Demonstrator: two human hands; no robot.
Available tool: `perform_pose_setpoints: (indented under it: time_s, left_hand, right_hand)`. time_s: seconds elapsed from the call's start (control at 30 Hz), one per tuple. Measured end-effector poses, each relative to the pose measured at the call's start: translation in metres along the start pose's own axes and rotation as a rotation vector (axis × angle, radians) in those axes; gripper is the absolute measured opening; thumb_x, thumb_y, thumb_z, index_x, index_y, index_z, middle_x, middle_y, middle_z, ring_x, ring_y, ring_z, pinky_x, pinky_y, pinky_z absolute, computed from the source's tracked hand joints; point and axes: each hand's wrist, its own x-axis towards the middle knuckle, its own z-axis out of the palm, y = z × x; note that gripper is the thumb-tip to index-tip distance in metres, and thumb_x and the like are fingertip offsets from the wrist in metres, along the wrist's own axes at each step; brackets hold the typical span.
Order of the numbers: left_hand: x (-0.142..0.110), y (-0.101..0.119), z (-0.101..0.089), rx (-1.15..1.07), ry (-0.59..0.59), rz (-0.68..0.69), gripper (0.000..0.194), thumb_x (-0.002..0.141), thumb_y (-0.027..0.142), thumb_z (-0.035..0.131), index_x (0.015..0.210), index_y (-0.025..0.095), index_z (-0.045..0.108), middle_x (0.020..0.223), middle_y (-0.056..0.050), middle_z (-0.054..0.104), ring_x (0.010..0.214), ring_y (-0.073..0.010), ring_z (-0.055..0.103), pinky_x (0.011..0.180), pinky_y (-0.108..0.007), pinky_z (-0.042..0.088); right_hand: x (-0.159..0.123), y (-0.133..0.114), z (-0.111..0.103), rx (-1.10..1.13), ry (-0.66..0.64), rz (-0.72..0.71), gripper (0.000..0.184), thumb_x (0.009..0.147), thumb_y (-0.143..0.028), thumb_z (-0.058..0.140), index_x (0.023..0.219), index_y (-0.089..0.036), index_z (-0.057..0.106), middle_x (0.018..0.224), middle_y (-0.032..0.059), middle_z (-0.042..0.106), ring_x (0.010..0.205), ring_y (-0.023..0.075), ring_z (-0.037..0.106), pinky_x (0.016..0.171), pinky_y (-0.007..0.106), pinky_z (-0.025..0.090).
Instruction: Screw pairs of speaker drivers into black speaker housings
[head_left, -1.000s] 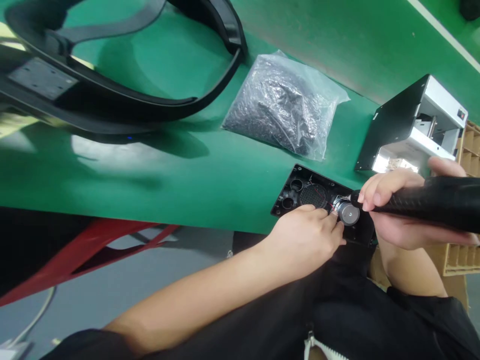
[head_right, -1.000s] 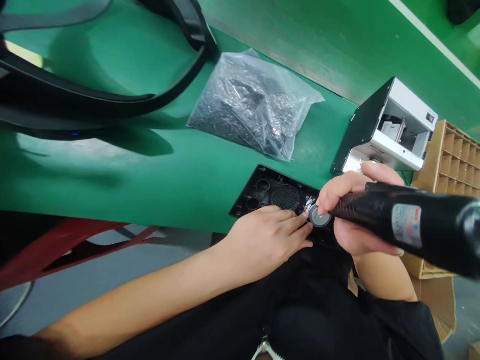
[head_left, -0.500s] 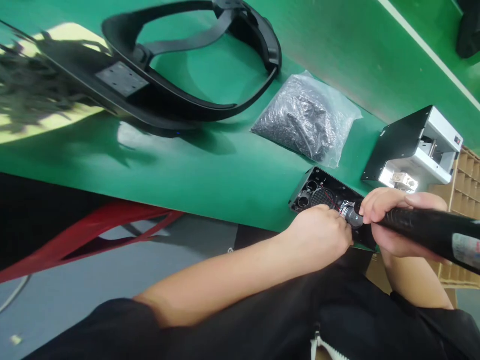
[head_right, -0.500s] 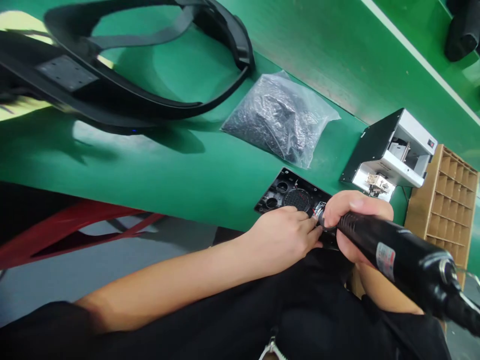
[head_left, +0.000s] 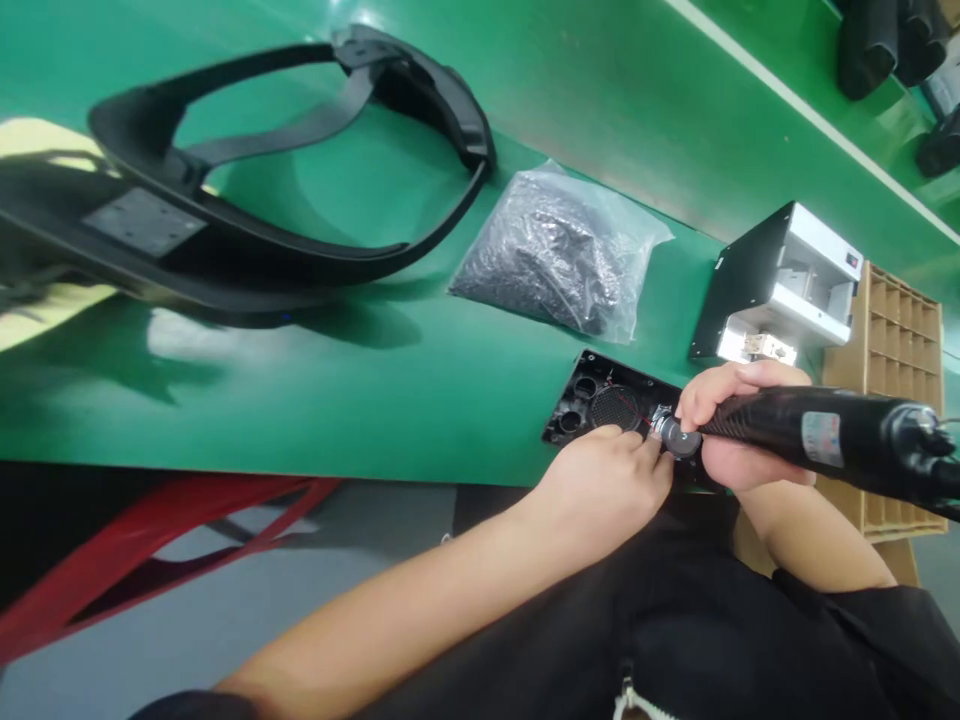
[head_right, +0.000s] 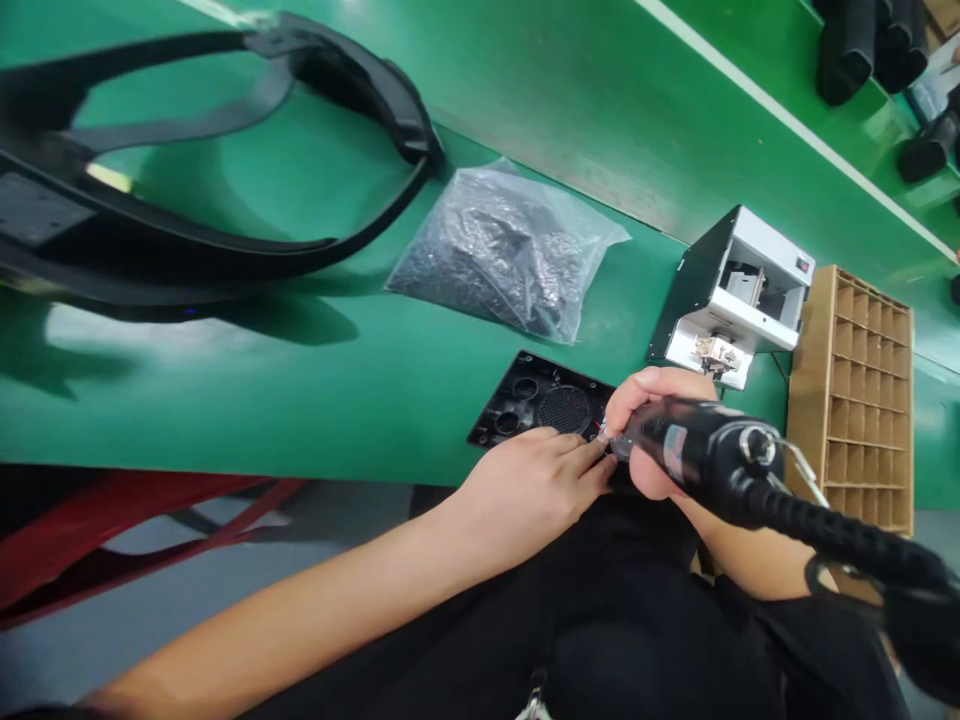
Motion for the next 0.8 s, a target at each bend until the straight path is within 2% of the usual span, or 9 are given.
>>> perform_pose_setpoints:
  time_s: [0.03, 0.13, 0.2, 0.27, 0.33, 0.47, 0.6, 0.8]
  left_hand:
    - [-0.001, -0.001, 0.0, 0.015, 0.007, 0.013, 0.014, 0.103, 0.014, 0.063, 0.095, 0.016, 0.074, 0.084, -0.005, 0.079, 0.064, -0.0202, 0.068, 0.057, -0.037, 0.042]
    - [-0.007, -0.003, -0.002, 0.054, 0.043, 0.061, 0.019, 0.102, 0.009, 0.059, 0.099, 0.015, 0.077, 0.098, -0.01, 0.084, 0.068, -0.019, 0.07, 0.057, -0.035, 0.045]
    - [-0.01, -0.003, -0.001, 0.076, 0.065, 0.088, 0.021, 0.102, 0.008, 0.057, 0.104, 0.013, 0.077, 0.107, -0.013, 0.086, 0.073, -0.0192, 0.073, 0.062, -0.034, 0.049]
    - [-0.01, -0.002, 0.002, 0.083, 0.081, 0.108, 0.022, 0.102, 0.006, 0.057, 0.108, 0.01, 0.077, 0.111, -0.016, 0.086, 0.079, -0.0202, 0.075, 0.067, -0.034, 0.053]
    - [-0.008, 0.001, 0.006, 0.078, 0.088, 0.129, 0.022, 0.101, 0.005, 0.057, 0.11, 0.008, 0.077, 0.112, -0.017, 0.086, 0.084, -0.0211, 0.077, 0.072, -0.034, 0.055]
    - [0.003, 0.007, 0.014, 0.065, 0.078, 0.137, 0.023, 0.1, 0.004, 0.058, 0.111, 0.008, 0.078, 0.114, -0.018, 0.085, 0.088, -0.0224, 0.078, 0.075, -0.035, 0.058]
    - [0.008, 0.009, 0.016, 0.024, 0.069, 0.084, 0.024, 0.098, 0.003, 0.061, 0.113, 0.009, 0.079, 0.115, -0.015, 0.086, 0.092, -0.0241, 0.08, 0.077, -0.038, 0.061]
    - [0.008, 0.007, 0.009, 0.009, 0.111, 0.04, 0.019, 0.104, 0.008, 0.062, 0.111, 0.011, 0.08, 0.113, -0.012, 0.087, 0.092, -0.0236, 0.081, 0.079, -0.038, 0.06]
  right_hand:
    - [0.002, -0.002, 0.004, -0.004, 0.025, -0.012, 0.082, 0.091, -0.097, 0.041, 0.134, -0.032, 0.069, 0.064, -0.0044, 0.063, 0.041, 0.0145, 0.051, 0.036, 0.028, 0.046]
    - [0.02, -0.023, 0.0, -0.017, 0.049, 0.09, 0.077, 0.091, -0.092, 0.051, 0.14, -0.034, 0.067, 0.065, -0.0057, 0.066, 0.04, 0.0148, 0.054, 0.038, 0.029, 0.052]
    - [0.042, -0.046, -0.014, -0.024, 0.115, 0.115, 0.073, 0.09, -0.091, 0.056, 0.135, -0.035, 0.07, 0.066, -0.0061, 0.068, 0.04, 0.0158, 0.056, 0.039, 0.033, 0.056]
    - [0.066, -0.066, -0.033, -0.083, 0.21, 0.048, 0.066, 0.088, -0.086, 0.065, 0.128, -0.035, 0.074, 0.066, -0.0064, 0.068, 0.039, 0.0159, 0.055, 0.038, 0.034, 0.055]
    - [0.087, -0.073, -0.051, -0.14, 0.266, -0.027, 0.06, 0.088, -0.081, 0.069, 0.121, -0.032, 0.076, 0.065, -0.0065, 0.068, 0.038, 0.0146, 0.054, 0.037, 0.031, 0.053]
    - [0.107, -0.052, -0.072, -0.177, 0.255, -0.104, 0.056, 0.101, -0.077, 0.052, 0.114, -0.027, 0.073, 0.061, -0.0063, 0.064, 0.038, 0.0111, 0.054, 0.037, 0.025, 0.048]
    - [0.104, -0.03, -0.076, -0.252, 0.222, -0.091, 0.065, 0.091, -0.088, 0.059, 0.114, -0.028, 0.067, 0.06, -0.007, 0.059, 0.036, 0.0128, 0.05, 0.033, 0.027, 0.043]
    - [0.103, -0.03, -0.072, -0.243, 0.279, -0.039, 0.067, 0.098, -0.089, 0.042, 0.109, -0.027, 0.063, 0.056, -0.0079, 0.055, 0.036, 0.0127, 0.051, 0.032, 0.027, 0.041]
